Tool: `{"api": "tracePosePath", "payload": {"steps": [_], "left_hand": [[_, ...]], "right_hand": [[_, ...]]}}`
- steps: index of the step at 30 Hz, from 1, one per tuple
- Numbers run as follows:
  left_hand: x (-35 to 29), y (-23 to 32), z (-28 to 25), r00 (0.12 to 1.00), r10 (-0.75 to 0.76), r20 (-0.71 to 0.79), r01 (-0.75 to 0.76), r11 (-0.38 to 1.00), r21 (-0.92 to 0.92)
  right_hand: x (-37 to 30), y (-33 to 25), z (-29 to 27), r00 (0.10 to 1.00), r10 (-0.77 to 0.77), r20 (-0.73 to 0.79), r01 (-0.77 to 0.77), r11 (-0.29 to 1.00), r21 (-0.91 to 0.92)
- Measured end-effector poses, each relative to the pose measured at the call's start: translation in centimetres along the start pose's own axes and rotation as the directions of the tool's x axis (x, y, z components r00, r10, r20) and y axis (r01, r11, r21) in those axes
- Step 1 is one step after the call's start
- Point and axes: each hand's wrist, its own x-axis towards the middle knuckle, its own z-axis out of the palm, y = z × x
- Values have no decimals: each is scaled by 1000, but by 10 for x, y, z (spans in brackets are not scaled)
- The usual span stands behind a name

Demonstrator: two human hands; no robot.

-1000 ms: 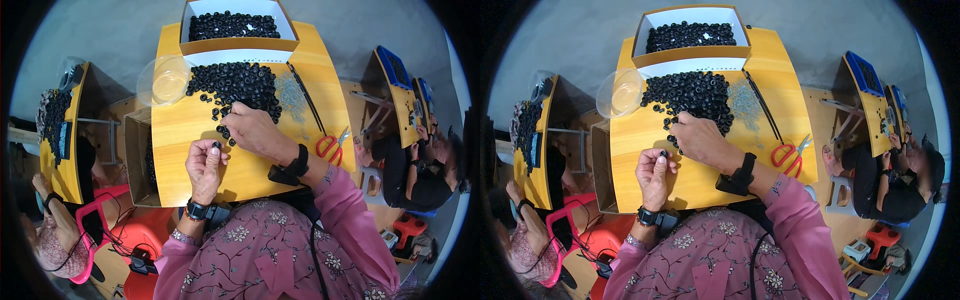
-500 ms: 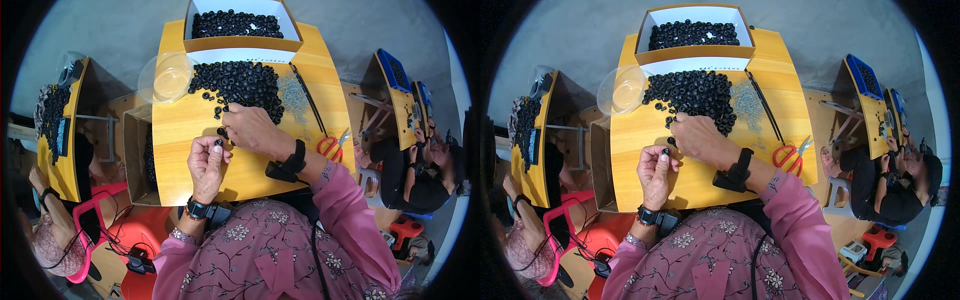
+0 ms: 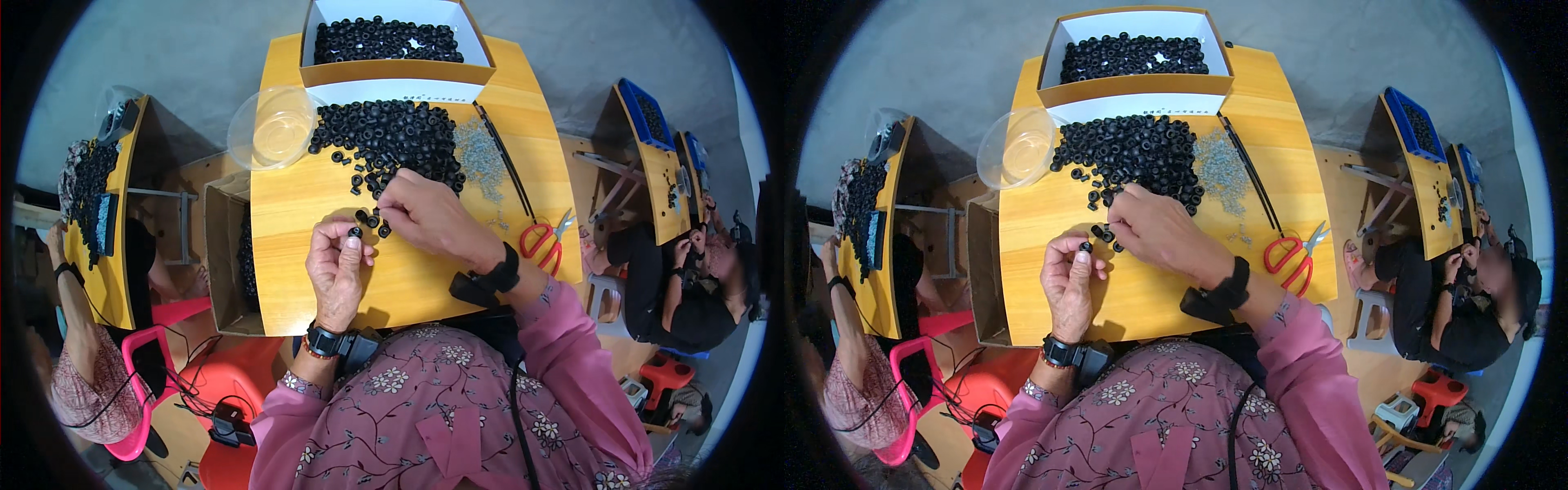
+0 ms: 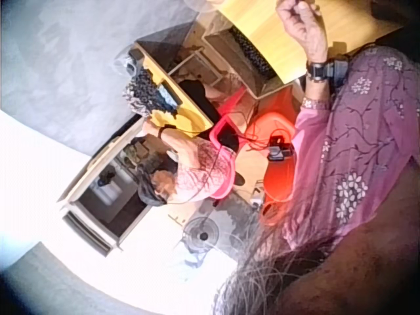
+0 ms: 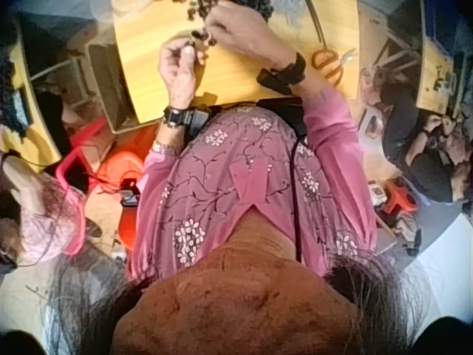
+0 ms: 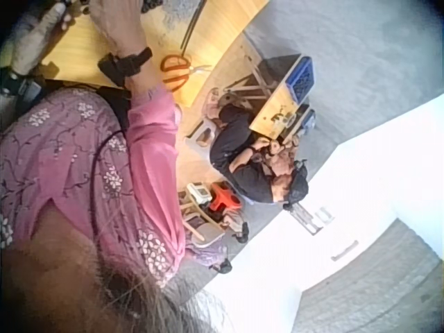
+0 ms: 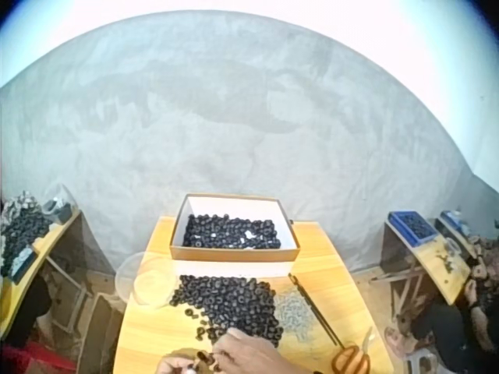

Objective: Sorting and inspecting small black rubber or plastic gaskets at a workbench in an assembly workshop.

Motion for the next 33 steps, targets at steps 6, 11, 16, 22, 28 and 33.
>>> {"api": "tracePosePath", "payload": {"steps": [6,11,16,22,28,33], "left_hand": [[0,2,1,1000,-6,18,5,998,56],[0,1,-2,998,-10,55,7,998,67],[0,2,1,999,-2,38,0,999,50],[0,-2,-2,999,-5,54,1,997,71],[-3,-1,-2,996,-34,82,33,999,17],[-10,13,8,981,-75,177,53,990,129]], "right_hand": [[-56,-6,-3,993,44,106,-18,971,-238],[-72,-4,1,995,3,103,24,965,-261],[-68,-4,-4,990,44,130,-6,960,-278],[-69,0,2,985,-88,146,124,958,-258],[-75,-7,-6,999,29,46,-34,993,113],[-73,-6,-20,961,277,8,-224,758,612]]}}
